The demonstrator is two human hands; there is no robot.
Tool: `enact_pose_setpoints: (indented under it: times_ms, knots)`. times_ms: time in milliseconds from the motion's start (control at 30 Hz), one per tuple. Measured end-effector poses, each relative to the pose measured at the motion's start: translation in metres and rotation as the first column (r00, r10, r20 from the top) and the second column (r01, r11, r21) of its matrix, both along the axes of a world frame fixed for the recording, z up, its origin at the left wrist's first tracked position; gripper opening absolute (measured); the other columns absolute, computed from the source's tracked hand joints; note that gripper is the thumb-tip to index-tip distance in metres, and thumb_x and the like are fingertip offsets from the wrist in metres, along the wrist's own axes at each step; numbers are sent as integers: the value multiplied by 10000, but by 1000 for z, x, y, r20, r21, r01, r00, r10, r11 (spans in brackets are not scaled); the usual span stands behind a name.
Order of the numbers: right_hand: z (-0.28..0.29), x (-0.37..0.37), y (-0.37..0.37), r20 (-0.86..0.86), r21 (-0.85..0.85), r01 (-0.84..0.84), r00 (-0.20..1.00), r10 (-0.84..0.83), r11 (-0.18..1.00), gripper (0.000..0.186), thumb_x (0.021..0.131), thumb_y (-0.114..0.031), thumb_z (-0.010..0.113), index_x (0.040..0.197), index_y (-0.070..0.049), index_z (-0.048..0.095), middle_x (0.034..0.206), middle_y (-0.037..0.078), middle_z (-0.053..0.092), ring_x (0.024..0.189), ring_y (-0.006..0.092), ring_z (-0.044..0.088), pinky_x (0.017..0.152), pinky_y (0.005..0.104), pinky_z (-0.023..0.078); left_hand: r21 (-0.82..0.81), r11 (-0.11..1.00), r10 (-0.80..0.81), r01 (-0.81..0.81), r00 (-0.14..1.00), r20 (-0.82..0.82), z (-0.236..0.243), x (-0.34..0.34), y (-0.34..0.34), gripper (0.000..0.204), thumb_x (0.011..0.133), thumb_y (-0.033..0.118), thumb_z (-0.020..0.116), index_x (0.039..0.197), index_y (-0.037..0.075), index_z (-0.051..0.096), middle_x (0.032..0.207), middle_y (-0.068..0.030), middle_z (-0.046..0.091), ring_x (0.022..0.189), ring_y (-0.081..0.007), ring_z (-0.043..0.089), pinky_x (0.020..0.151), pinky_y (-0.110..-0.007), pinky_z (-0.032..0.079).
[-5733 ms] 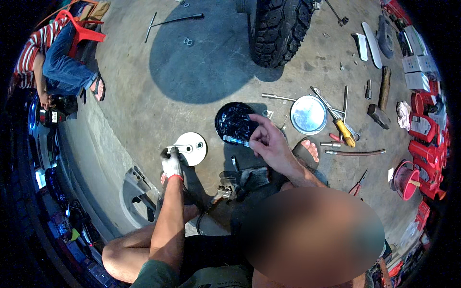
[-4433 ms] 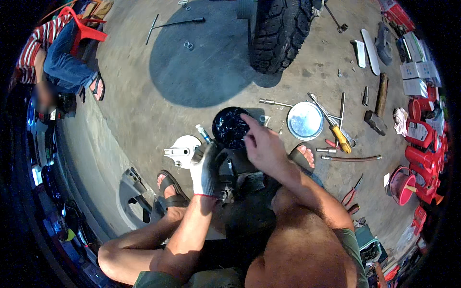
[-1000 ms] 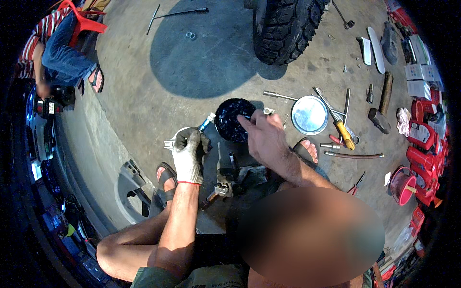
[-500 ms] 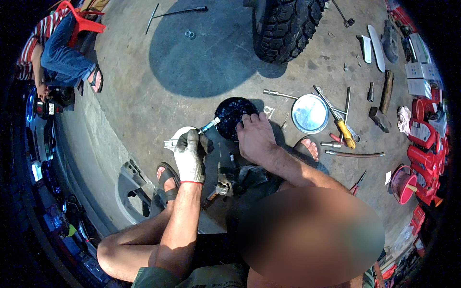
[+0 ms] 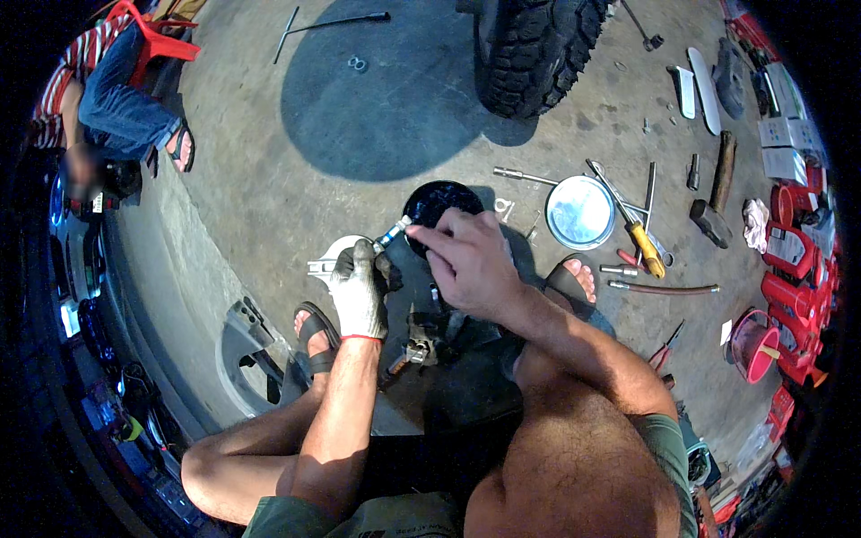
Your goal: The person applies grease to the brake cam and pivot points of a drum brake assembly using an applicator, installs the brake shoes by hand, and wipes the assembly with a cloth.
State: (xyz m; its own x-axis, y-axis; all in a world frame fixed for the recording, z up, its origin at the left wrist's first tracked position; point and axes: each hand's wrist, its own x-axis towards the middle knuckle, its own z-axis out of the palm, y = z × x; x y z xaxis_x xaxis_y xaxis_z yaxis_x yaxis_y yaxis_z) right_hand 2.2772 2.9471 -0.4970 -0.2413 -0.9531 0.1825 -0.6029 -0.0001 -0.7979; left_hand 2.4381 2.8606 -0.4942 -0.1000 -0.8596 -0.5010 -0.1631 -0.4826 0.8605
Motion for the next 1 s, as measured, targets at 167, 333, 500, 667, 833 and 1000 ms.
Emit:
enact_pose_setpoints:
  times_ms: [167, 333, 500, 667, 833, 1000]
  knots:
    - [-4, 7, -1, -172, -55, -96, 981, 85, 994, 364, 828, -69, 615, 1191, -73, 650, 887, 67, 523, 826, 212, 544, 761, 374, 352, -61, 991, -112, 118, 990, 88, -6, 4, 2, 294, 1014, 266, 528, 817, 53, 576, 623, -31, 553, 509, -117, 505, 475, -266, 418]
    - [-4, 7, -1, -232, -6, -99, 968, 95, 995, 399, 834, -58, 607, 1232, -82, 623, 880, 69, 505, 835, 207, 537, 756, 376, 350, -140, 978, -133, 157, 977, 168, -14, 10, 3, 198, 965, 196, 609, 872, 24, 582, 730, -31, 590, 644, -106, 511, 579, -276, 450]
    - [-4, 8, -1, -229, -38, -114, 968, 102, 993, 428, 821, -54, 605, 1246, -93, 614, 888, 71, 506, 842, 217, 541, 757, 380, 348, -269, 940, -175, 211, 973, 153, -17, 8, 8, 166, 985, 171, 583, 917, 23, 551, 694, -49, 588, 568, -127, 558, 542, -279, 502]
    - [-2, -1, -4, -231, 25, -45, 972, 50, 999, 457, 807, -57, 614, 1262, -94, 602, 899, 75, 511, 846, 223, 542, 772, 379, 351, -323, 913, -184, 250, 957, 223, -12, 3, 11, 186, 992, 180, 571, 900, 20, 551, 693, -52, 589, 577, -127, 563, 540, -275, 491]
    - [-6, 7, 0, -203, -30, -133, 971, 125, 991, 472, 802, -56, 619, 1272, -95, 603, 901, 71, 510, 853, 223, 541, 779, 380, 353, -119, 979, -141, 166, 971, 195, -16, 8, 6, 292, 1003, 279, 538, 831, 45, 570, 685, -40, 580, 564, -123, 549, 511, -282, 453]
    - [-7, 4, 4, -223, 21, -145, 964, 146, 989, 506, 819, -57, 599, 1323, -102, 576, 920, 73, 504, 859, 223, 531, 784, 384, 360, 370, 924, 116, -98, 993, -24, 7, -8, 7, 264, 968, 351, 585, 878, 104, 577, 703, -16, 543, 557, -144, 502, 489, -278, 408]
